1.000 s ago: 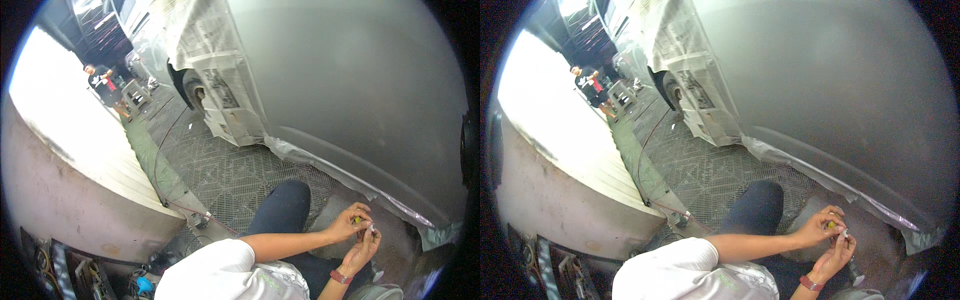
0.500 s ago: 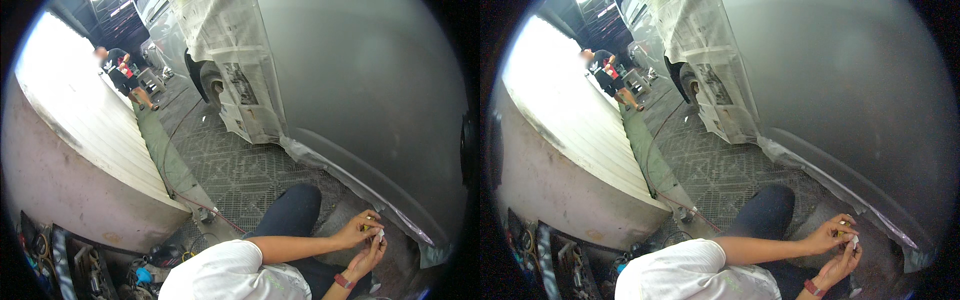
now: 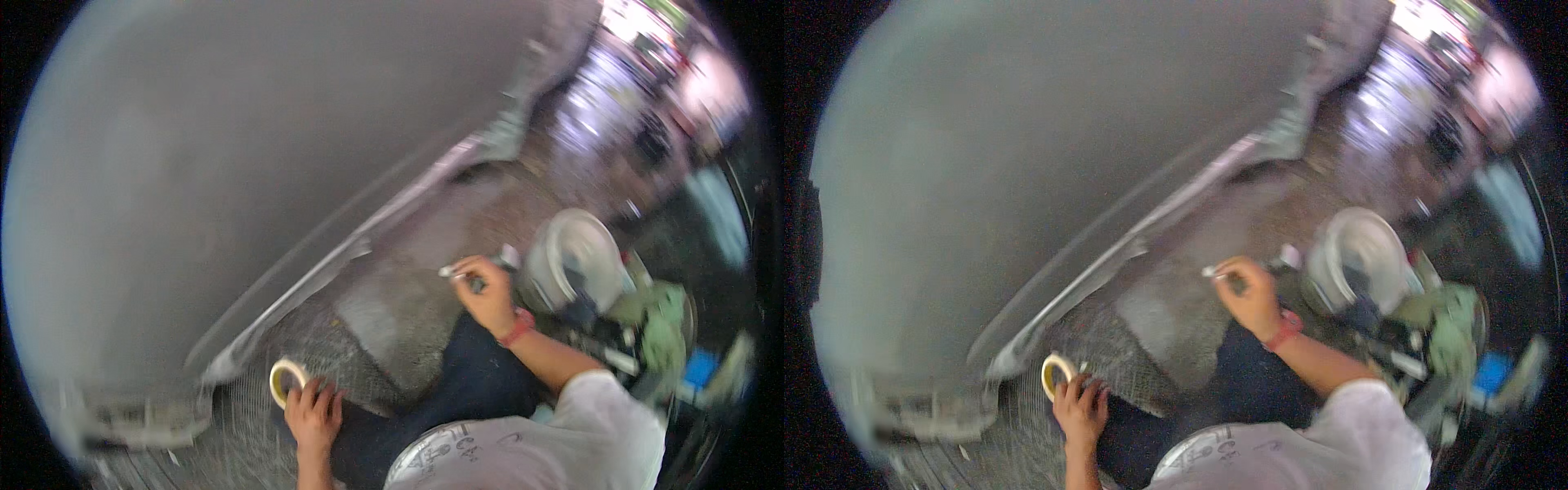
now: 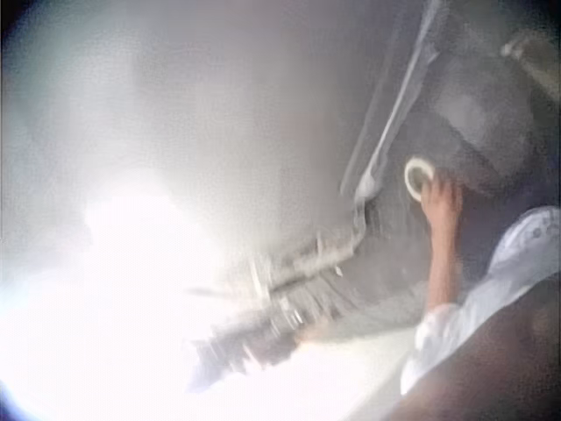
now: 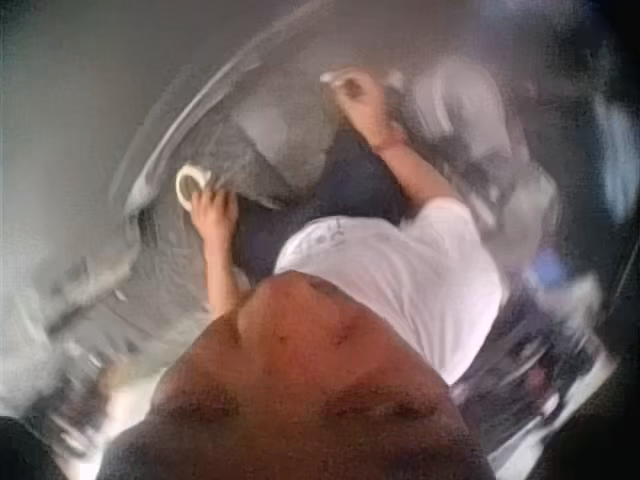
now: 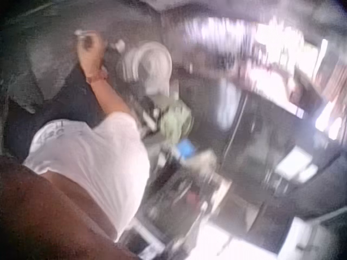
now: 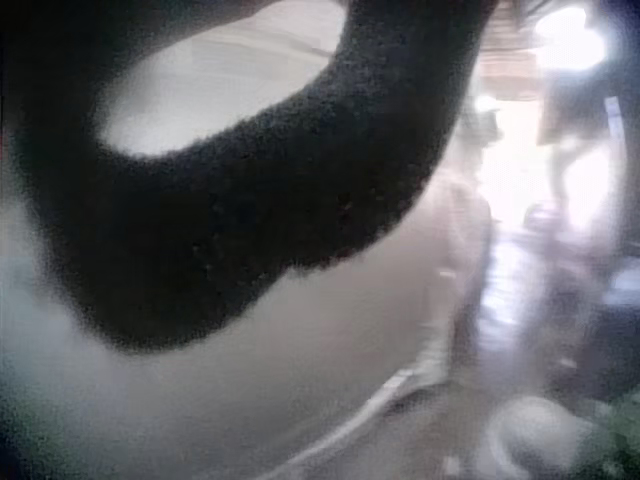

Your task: The person applies masking tape along the edge of a car bumper, then uses a spray gun to apply paint to the taped area. The person handles tape and a spray gun while working on the vehicle's front bumper.

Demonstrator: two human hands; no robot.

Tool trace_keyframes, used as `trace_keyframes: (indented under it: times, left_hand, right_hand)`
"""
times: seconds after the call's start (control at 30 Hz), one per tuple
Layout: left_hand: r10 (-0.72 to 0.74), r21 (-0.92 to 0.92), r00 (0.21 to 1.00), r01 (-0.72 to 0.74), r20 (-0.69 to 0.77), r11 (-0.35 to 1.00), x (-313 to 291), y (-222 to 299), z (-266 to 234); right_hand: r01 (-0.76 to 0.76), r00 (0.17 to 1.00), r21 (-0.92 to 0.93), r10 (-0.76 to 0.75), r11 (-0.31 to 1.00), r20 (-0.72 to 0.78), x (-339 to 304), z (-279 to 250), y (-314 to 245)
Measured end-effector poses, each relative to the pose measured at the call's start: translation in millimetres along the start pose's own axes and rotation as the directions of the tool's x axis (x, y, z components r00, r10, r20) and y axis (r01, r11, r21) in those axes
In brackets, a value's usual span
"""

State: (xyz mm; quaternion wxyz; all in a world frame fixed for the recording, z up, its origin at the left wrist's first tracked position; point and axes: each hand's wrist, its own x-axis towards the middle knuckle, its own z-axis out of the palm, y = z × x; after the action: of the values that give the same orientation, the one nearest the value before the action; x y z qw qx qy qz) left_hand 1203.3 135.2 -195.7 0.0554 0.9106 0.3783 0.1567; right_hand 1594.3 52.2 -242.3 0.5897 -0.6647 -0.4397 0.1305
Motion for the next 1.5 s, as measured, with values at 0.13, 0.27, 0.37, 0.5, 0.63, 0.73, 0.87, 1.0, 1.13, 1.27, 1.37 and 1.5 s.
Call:
trace_keyframes:
  times: [0.13, 0.27, 0.37, 0.5, 0.63, 0.73, 0.87, 1.0, 1.13, 1.27, 1.37, 1.5]
  left_hand:
    - [0.172, -0.058, 0.985, -0.170, 0.023, 0.984, 33, 23, -3]
    - [0.138, -0.191, 0.979, -0.108, 0.150, 0.976, 29, 32, -30]
    - [0.084, -0.213, 0.979, -0.043, 0.186, 0.976, 18, 46, -53]
    - [-0.067, -0.138, 0.964, 0.105, 0.256, 0.985, -10, 83, -118]
    - [-0.389, -0.151, 0.879, 0.439, 0.277, 0.886, -58, 134, -222]
    - [-0.603, -0.136, 0.670, 0.710, 0.433, 0.691, -126, 145, -266]
    - [-0.756, 0.072, 0.131, 0.971, 0.642, 0.229, -188, 156, -307]
    - [-0.776, 0.183, 0.045, 0.962, 0.629, 0.204, -249, 162, -311]
    - [-0.754, -0.065, 0.119, 0.993, 0.646, 0.101, -276, 169, -306]
    - [-0.723, -0.330, 0.224, 0.944, 0.654, -0.005, -284, 172, -296]
    - [-0.749, -0.465, 0.329, 0.885, 0.575, 0.031, -287, 178, -296]
    - [-0.769, -0.394, 0.238, 0.919, 0.593, -0.019, -313, 182, -304]
  right_hand:
    - [-0.201, 0.969, -0.284, 0.232, 0.937, 0.080, -51, -50, 3]
    - [-0.125, 0.945, -0.420, 0.237, 0.899, 0.227, -72, -47, -37]
    - [-0.156, 0.897, -0.481, 0.328, 0.863, 0.297, -88, -45, -77]
    - [-0.316, 0.847, -0.511, 0.480, 0.800, 0.228, -116, -76, -169]
    - [-0.454, 0.812, -0.403, 0.555, 0.795, 0.181, -139, -130, -264]
    - [-0.382, 0.838, -0.474, 0.514, 0.793, 0.183, -157, -187, -286]
    - [-0.391, 0.800, -0.641, 0.588, 0.660, 0.117, -180, -261, -284]
    - [-0.546, 0.698, -0.686, 0.714, 0.480, -0.056, -174, -307, -288]
    - [-0.513, 0.792, -0.642, 0.602, 0.569, -0.100, -175, -322, -281]
    - [-0.463, 0.841, -0.602, 0.536, 0.651, -0.067, -163, -305, -306]
    - [-0.382, 0.877, -0.597, 0.481, 0.705, 0.008, -153, -285, -334]
    - [-0.377, 0.872, -0.553, 0.486, 0.743, 0.059, -162, -264, -359]
